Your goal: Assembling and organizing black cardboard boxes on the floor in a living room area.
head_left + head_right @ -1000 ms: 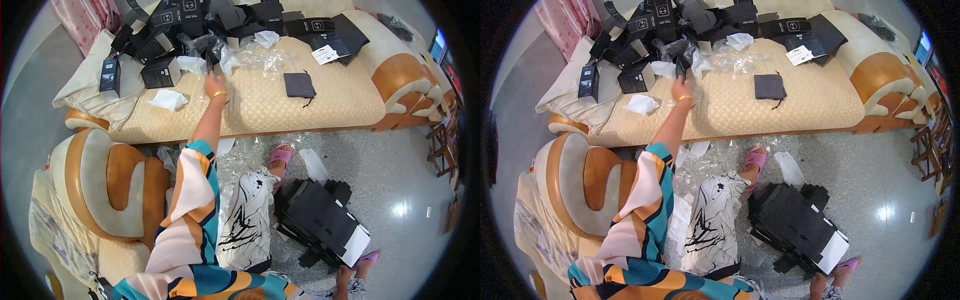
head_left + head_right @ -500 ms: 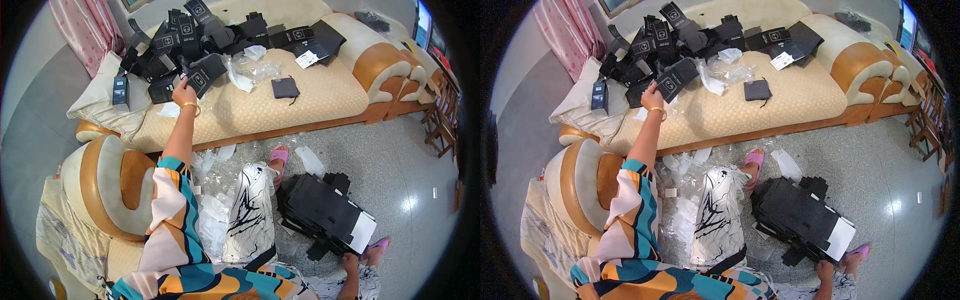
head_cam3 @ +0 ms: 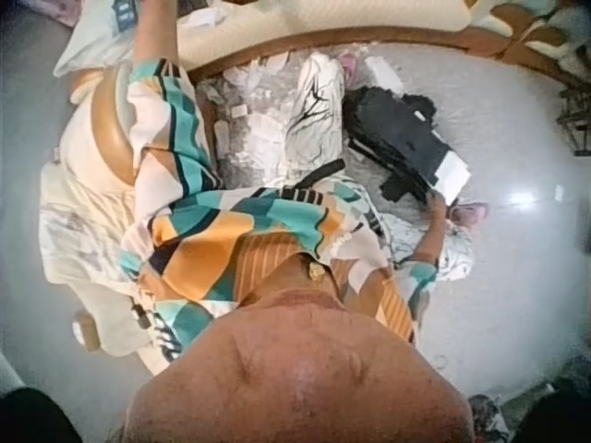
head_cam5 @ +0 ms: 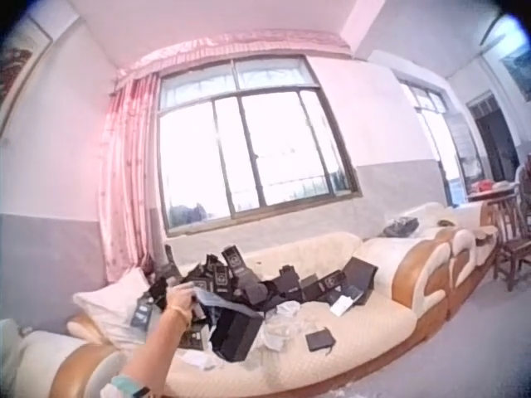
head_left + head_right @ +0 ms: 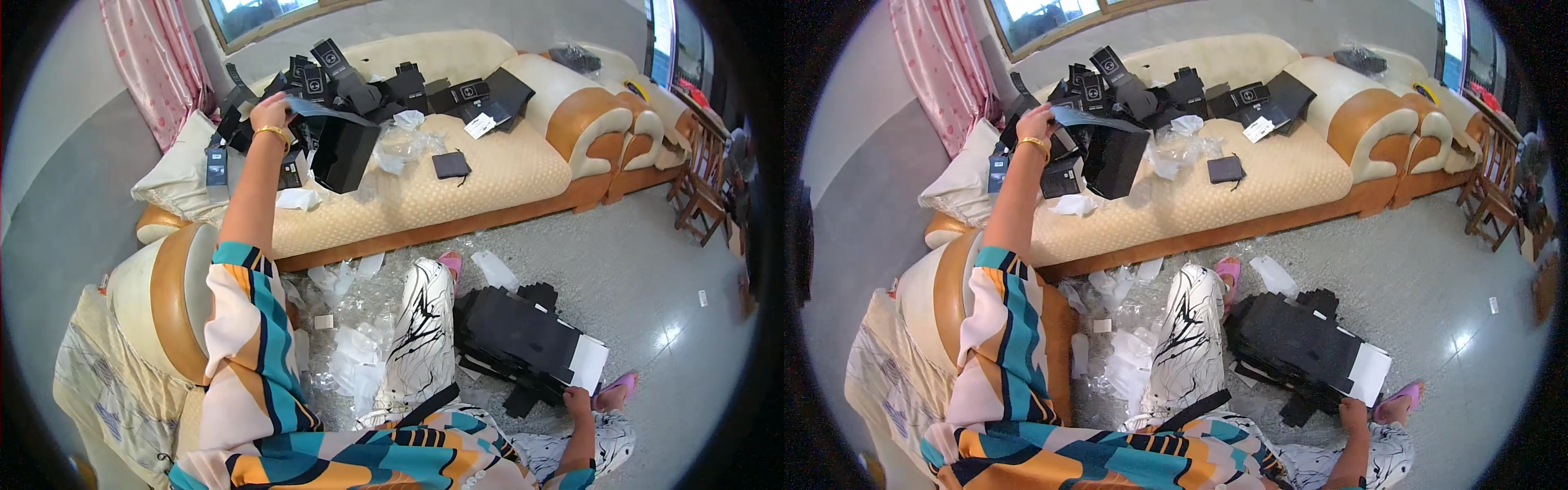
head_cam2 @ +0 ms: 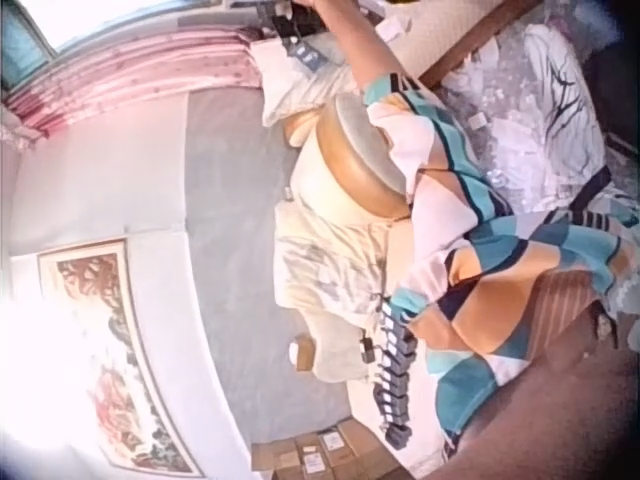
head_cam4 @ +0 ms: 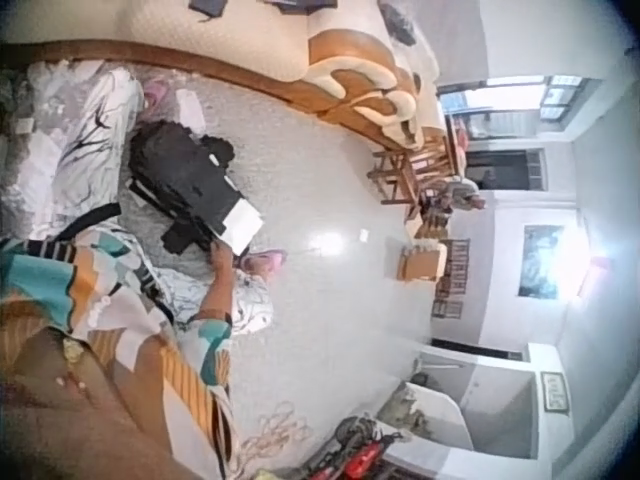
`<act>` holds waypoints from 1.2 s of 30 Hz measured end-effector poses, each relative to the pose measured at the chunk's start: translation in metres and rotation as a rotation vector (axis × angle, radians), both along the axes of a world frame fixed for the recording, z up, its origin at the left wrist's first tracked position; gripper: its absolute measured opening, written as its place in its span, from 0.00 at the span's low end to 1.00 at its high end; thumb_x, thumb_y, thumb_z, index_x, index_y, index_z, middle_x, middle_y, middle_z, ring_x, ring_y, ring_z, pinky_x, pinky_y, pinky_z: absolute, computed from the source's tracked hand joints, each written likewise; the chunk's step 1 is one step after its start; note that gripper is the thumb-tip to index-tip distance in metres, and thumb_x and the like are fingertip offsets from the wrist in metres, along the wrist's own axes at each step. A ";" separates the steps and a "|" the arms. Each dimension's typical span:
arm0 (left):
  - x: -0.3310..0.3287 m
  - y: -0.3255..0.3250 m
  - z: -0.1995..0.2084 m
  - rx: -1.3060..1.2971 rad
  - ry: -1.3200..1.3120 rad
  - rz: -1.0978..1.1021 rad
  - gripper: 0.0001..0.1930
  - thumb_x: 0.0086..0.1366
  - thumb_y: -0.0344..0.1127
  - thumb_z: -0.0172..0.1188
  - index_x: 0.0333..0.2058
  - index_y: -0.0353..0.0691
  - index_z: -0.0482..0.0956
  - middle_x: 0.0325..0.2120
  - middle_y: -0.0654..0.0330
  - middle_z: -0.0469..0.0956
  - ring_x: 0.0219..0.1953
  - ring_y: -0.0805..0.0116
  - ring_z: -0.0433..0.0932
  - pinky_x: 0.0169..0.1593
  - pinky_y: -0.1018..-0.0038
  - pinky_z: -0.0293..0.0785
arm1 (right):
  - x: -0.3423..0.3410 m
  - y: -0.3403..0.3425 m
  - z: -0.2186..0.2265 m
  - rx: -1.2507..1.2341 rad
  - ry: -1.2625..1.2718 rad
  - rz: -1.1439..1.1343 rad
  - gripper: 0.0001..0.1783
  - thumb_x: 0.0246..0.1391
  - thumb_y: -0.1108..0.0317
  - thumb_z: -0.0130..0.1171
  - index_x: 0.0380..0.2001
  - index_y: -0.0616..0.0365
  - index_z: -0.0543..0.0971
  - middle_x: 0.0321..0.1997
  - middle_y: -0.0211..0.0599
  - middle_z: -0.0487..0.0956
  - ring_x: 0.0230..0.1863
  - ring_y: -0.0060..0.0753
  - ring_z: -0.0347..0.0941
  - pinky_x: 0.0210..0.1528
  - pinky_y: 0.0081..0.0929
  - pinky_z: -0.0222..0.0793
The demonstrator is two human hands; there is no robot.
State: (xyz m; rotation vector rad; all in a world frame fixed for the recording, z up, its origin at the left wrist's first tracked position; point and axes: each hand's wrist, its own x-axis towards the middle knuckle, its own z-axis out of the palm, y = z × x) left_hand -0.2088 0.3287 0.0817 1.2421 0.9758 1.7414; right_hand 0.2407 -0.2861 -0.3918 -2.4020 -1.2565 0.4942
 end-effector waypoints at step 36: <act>0.099 -0.392 -0.143 0.576 0.819 -1.730 0.29 0.56 0.56 0.50 0.46 0.36 0.70 0.40 0.50 0.73 0.41 0.54 0.73 0.45 0.66 0.69 | -0.209 0.167 0.251 0.165 1.278 -0.013 0.45 0.42 0.52 0.59 0.60 0.54 0.49 0.58 0.52 0.57 0.58 0.37 0.55 0.55 0.43 0.52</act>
